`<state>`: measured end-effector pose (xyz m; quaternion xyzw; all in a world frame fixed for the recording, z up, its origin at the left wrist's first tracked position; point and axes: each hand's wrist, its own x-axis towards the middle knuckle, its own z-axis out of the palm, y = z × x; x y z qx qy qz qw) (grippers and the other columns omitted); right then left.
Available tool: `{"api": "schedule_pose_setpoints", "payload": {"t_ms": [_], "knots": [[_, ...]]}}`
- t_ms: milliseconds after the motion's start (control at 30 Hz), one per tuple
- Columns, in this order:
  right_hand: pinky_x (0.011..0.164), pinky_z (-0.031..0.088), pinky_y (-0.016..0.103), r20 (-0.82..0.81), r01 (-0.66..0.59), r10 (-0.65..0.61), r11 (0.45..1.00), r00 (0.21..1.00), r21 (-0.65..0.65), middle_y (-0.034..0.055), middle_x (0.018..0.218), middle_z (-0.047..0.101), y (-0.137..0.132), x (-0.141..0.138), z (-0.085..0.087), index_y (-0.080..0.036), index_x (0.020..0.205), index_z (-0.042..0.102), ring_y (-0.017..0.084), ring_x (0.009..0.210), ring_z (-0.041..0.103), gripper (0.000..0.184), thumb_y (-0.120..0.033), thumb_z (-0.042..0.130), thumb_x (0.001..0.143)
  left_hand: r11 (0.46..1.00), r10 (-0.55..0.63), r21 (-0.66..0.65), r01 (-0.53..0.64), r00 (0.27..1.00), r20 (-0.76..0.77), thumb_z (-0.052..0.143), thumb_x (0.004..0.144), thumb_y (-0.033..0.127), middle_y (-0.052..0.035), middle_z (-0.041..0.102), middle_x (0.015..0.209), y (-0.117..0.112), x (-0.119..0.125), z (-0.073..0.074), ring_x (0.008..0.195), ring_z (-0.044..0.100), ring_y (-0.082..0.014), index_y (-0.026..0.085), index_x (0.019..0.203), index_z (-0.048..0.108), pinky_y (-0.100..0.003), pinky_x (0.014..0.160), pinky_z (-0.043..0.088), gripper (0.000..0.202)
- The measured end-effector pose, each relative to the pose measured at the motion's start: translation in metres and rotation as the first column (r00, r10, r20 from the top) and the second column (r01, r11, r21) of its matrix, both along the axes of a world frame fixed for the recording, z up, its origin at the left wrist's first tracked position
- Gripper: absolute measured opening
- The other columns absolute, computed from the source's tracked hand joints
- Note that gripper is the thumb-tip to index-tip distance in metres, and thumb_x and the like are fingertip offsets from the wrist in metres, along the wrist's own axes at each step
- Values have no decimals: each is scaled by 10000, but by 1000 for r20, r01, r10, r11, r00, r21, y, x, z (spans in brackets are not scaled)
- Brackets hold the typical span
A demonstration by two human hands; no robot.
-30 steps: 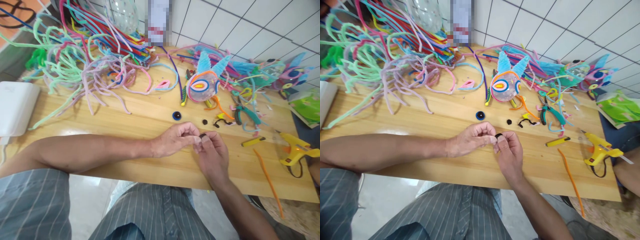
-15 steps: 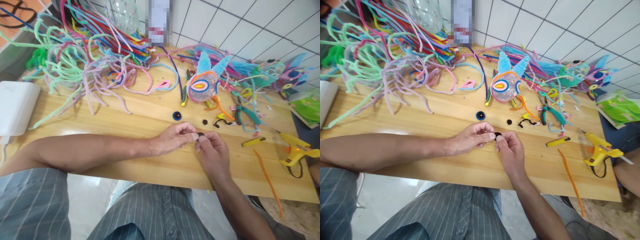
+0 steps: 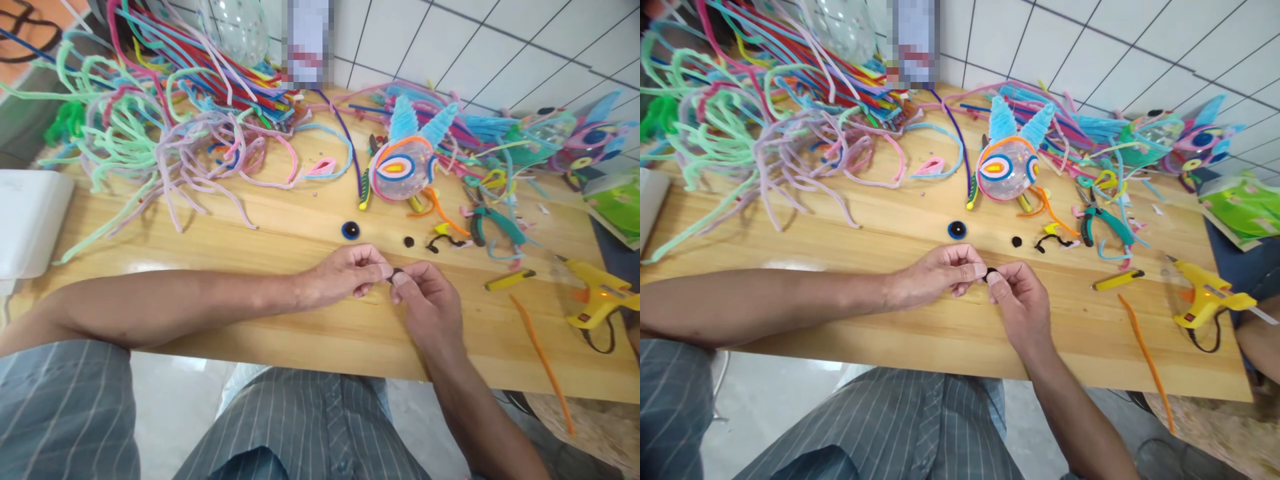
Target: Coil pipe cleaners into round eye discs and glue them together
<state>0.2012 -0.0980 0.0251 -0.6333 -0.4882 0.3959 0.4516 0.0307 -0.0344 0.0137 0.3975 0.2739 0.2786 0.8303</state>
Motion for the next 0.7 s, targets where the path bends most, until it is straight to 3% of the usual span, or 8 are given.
{"api": "schedule_pose_setpoints", "payload": {"t_ms": [133,367,567,700], "knots": [[532,436,272,67,37,-41,998,997,56,-52,595,562,-4,-4,0,-242,817,590,128,538,514,190,-362,727,872,998,-7,64,10,999,-37,702,890,349,57,535,594,-2,0,-2,535,455,-54,146,840,597,-197,524,354,234],[566,465,277,40,19,-22,997,999,68,-42,620,595,-3,-4,-1,-239,824,608,133,566,548,186,-361,731,890,995,32,91,-28,999,-42,673,910,367,48,556,657,-6,1,-3,533,461,-52,156,825,566,-207,515,354,251],[603,487,276,-177,-46,49,999,983,25,-25,761,680,-2,-2,-4,-239,957,667,124,615,583,142,-310,763,879,994,86,72,-83,995,-44,630,930,312,56,536,665,-7,1,-4,535,449,-47,152,879,580,-199,528,347,175],[609,474,272,-233,-45,41,999,971,-9,-26,754,682,0,2,-9,-236,925,679,120,625,572,112,-290,767,881,993,96,69,-95,995,-8,643,921,334,43,563,715,-6,1,-5,540,456,-43,150,883,578,-200,525,351,198]]}}
